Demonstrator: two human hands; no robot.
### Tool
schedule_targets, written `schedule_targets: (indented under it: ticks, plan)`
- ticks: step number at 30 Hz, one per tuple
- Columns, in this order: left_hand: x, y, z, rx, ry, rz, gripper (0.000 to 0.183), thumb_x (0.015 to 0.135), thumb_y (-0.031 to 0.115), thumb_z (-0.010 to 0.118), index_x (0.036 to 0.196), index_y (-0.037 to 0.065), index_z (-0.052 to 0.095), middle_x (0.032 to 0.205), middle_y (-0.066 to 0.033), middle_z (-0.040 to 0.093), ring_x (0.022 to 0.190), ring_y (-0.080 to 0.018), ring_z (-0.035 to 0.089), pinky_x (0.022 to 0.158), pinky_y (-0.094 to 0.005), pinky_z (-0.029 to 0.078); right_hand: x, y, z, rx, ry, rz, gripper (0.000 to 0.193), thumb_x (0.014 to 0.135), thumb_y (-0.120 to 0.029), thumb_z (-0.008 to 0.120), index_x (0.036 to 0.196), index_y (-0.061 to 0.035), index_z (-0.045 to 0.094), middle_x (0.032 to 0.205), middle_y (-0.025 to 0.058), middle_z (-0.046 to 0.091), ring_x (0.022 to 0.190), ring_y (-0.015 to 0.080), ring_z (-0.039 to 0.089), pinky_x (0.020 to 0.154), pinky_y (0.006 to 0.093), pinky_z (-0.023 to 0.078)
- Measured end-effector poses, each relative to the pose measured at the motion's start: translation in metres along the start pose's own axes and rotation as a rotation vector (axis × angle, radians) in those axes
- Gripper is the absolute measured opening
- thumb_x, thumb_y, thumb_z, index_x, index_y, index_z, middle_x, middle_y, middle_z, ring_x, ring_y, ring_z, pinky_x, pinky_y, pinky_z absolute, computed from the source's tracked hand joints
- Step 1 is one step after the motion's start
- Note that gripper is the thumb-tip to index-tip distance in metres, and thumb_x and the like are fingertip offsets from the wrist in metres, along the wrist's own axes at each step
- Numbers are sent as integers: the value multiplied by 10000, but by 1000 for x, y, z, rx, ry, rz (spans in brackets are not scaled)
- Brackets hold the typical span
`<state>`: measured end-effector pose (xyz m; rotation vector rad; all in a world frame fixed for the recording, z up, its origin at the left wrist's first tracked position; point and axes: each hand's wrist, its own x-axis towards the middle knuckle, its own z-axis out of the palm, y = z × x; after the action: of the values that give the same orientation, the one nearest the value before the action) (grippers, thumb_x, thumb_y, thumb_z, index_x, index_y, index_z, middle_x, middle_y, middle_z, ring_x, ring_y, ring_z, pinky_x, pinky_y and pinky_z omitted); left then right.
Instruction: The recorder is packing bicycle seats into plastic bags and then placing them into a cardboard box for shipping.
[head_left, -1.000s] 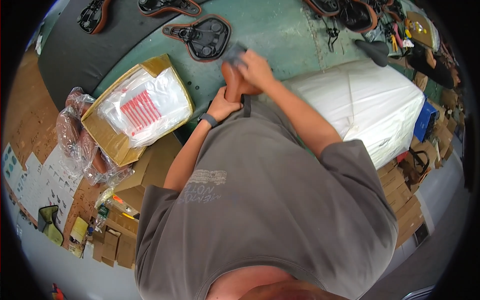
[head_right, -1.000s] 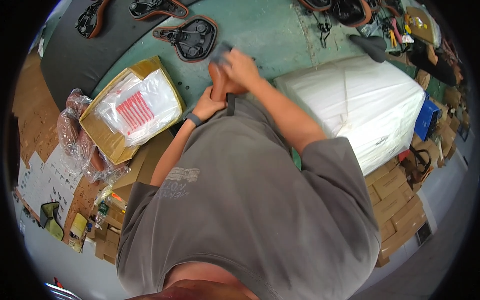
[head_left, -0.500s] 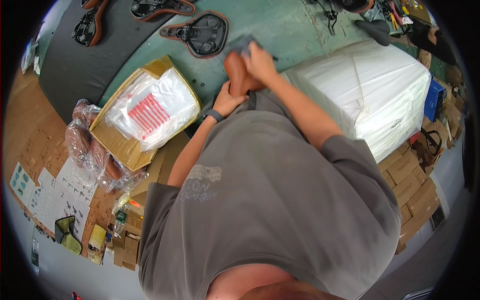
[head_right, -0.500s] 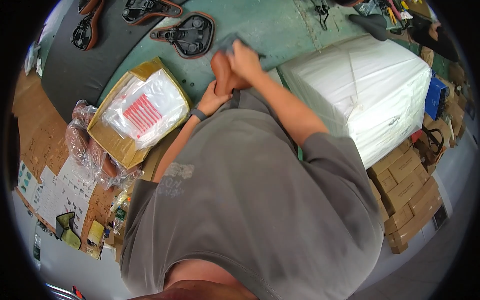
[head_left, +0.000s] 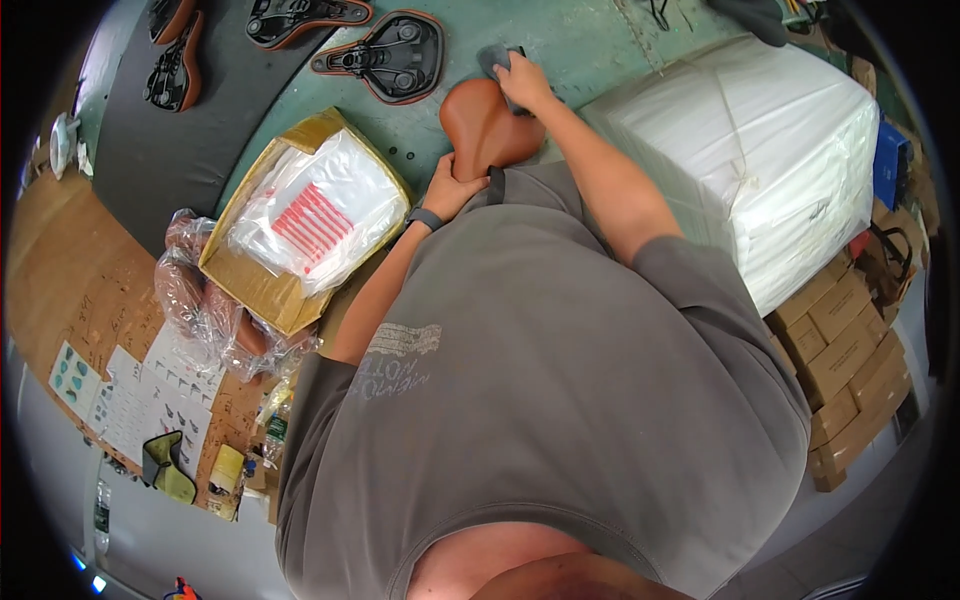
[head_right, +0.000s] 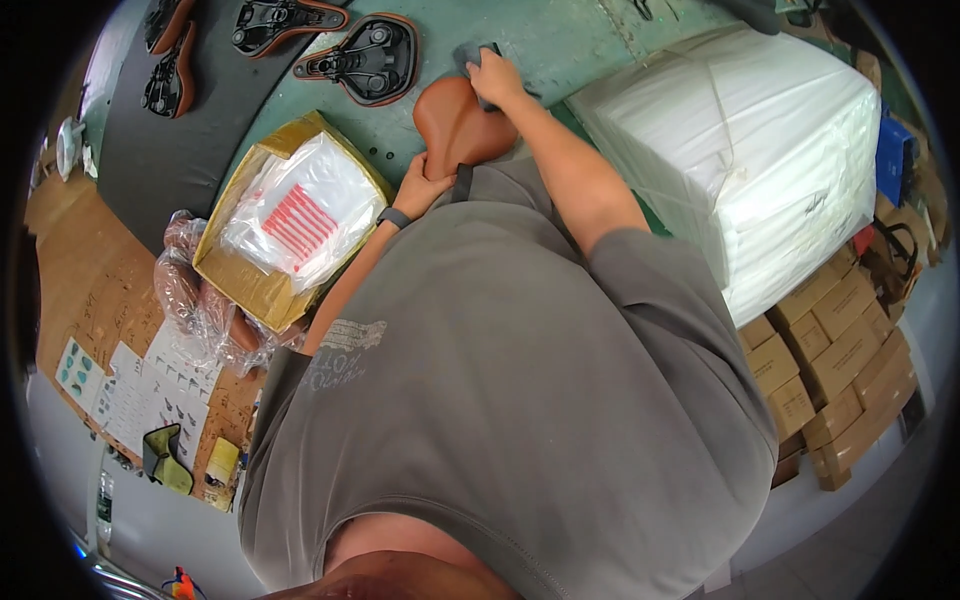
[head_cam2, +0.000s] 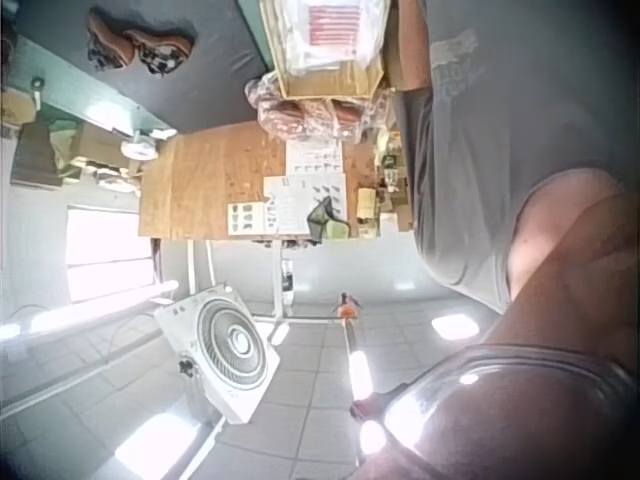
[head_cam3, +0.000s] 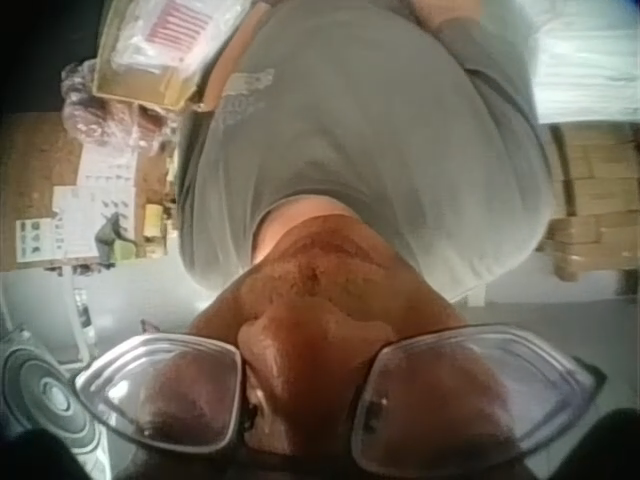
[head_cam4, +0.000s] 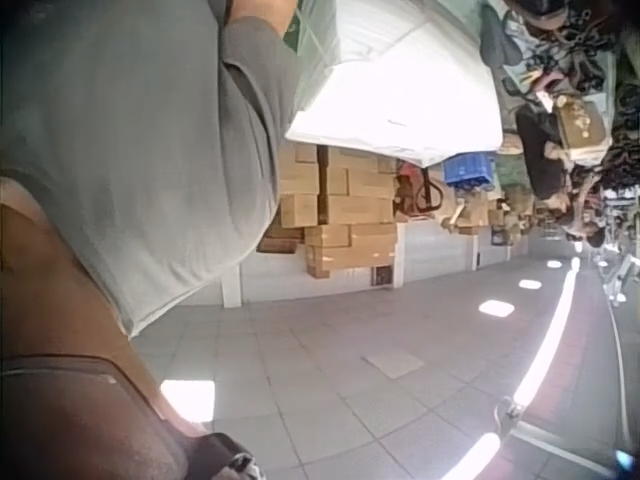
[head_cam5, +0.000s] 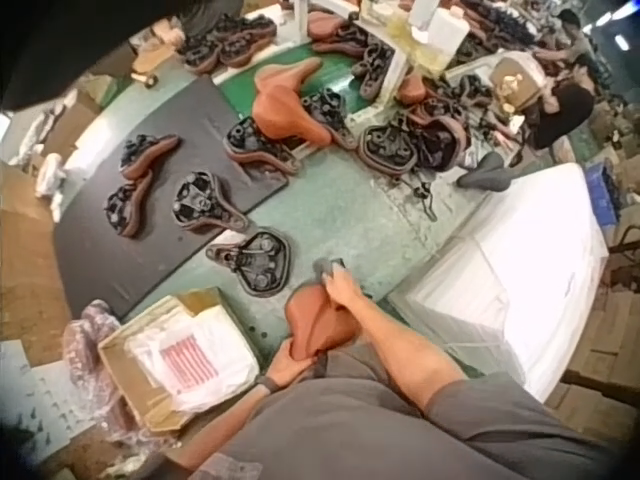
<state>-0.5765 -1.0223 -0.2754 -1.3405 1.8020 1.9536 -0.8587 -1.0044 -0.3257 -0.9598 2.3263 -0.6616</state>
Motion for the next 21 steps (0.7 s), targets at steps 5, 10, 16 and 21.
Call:
schedule_targets:
  ticks: [5,10,16,21]
  plan:
    - [-9,-1,-4,317,129,-90,1062,749,461,975,1554,-8,466,1342,-325,718,1228,-452,729,1046,-486,583,-60,-47,-17,-104,-156,-186,307,1012,-269,719,1108,-3,599,909,295,762,895,514,751,832,621,578]
    - [-7,3,-4,415,96,-115,977,781,467,913,1576,100,479,1294,-296,755,1182,-490,738,1015,-526,595,-96,-45,-6,16,-113,-566,304,940,-193,736,1141,-32,575,902,251,751,875,463,732,820,564,498]
    - [0,21,8,399,95,-101,896,788,458,900,1522,91,540,1288,-291,759,1183,-479,741,1024,-530,593,-9,2,13,45,62,56,344,1068,-300,671,1166,15,575,987,338,753,947,558,722,837,670,556]
    - [8,-18,1,402,140,-67,887,790,457,906,1505,71,551,1301,-296,752,1202,-478,732,1021,-532,592,-70,-40,-1,-65,-171,-274,350,1026,-247,719,1168,15,534,929,339,742,925,571,717,846,681,540]
